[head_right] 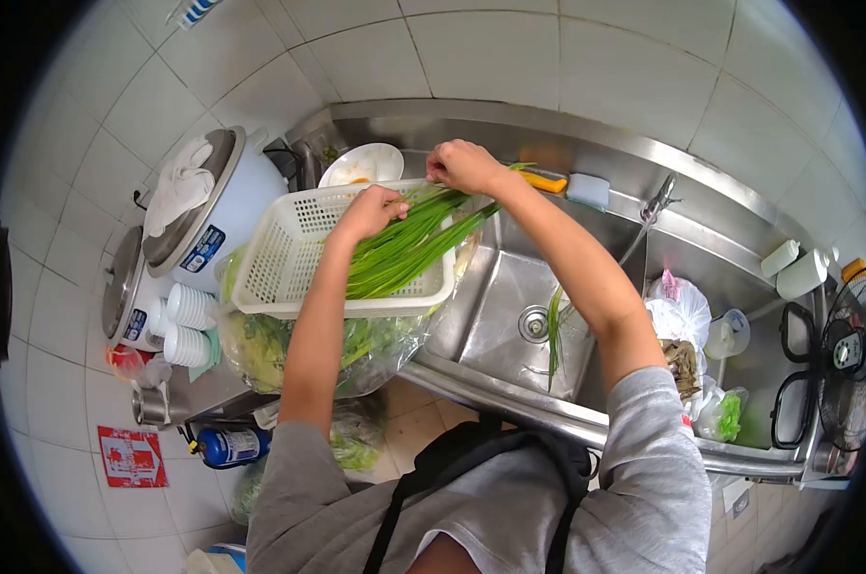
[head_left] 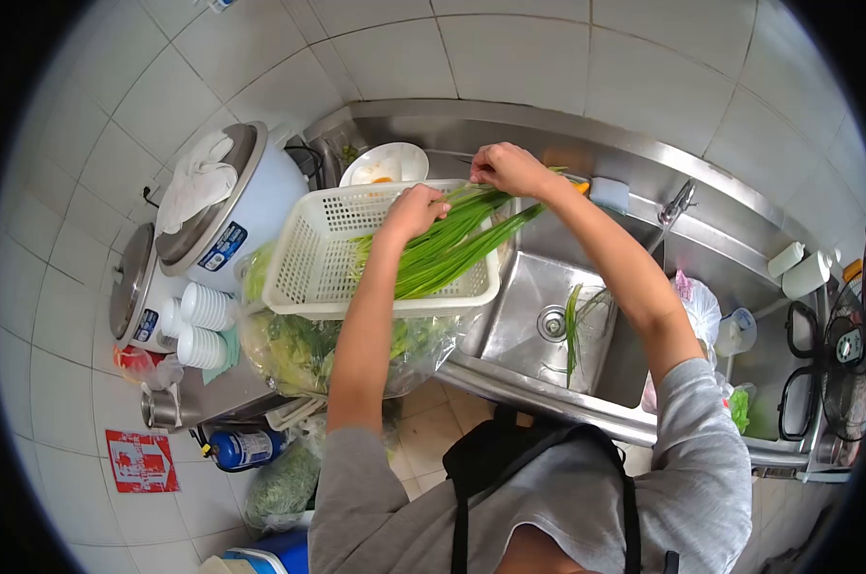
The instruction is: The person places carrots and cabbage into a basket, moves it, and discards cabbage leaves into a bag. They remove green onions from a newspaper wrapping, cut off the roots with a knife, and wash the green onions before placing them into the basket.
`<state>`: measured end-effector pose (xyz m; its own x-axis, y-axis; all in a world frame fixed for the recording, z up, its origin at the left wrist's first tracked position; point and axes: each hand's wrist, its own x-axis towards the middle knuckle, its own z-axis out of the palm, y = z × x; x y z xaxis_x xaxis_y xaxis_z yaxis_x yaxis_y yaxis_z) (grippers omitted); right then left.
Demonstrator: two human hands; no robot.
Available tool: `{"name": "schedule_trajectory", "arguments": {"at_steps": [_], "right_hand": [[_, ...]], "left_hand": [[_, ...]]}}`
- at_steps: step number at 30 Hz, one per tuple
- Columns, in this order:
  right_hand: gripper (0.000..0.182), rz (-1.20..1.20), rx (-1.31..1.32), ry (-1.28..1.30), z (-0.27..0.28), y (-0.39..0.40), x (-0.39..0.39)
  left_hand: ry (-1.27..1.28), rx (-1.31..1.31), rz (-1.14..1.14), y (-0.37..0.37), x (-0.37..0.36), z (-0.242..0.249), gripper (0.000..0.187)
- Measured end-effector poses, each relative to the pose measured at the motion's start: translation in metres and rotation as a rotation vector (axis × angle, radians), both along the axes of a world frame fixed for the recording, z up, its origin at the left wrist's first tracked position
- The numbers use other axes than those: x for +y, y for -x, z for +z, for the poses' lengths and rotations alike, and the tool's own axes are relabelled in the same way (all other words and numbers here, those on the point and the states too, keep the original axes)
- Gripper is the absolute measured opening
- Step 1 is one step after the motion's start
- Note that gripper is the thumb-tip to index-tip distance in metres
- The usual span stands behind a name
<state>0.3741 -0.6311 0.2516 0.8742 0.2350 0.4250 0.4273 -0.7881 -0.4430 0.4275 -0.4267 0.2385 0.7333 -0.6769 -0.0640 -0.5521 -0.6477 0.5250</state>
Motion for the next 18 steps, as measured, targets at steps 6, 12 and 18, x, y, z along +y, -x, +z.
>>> {"name": "schedule_trajectory", "arguments": {"at_steps": [6,12,18], "right_hand": [[0.015,0.064,-0.007,-0.163,0.006,0.012,0.004],[0.017,0.095,0.041,-0.100,0.002,0.010,0.020],[0.013,0.046,-0.062,0.218,-0.007,0.012,0.004]], "left_hand": [[0.080,0.067,-0.029,-0.012,0.005,-0.005,0.024],[0.002,0.070,-0.067,-0.012,0.000,0.002,0.025],[0.047,0.142,-0.126,-0.005,-0.003,0.005,0.024]]}}
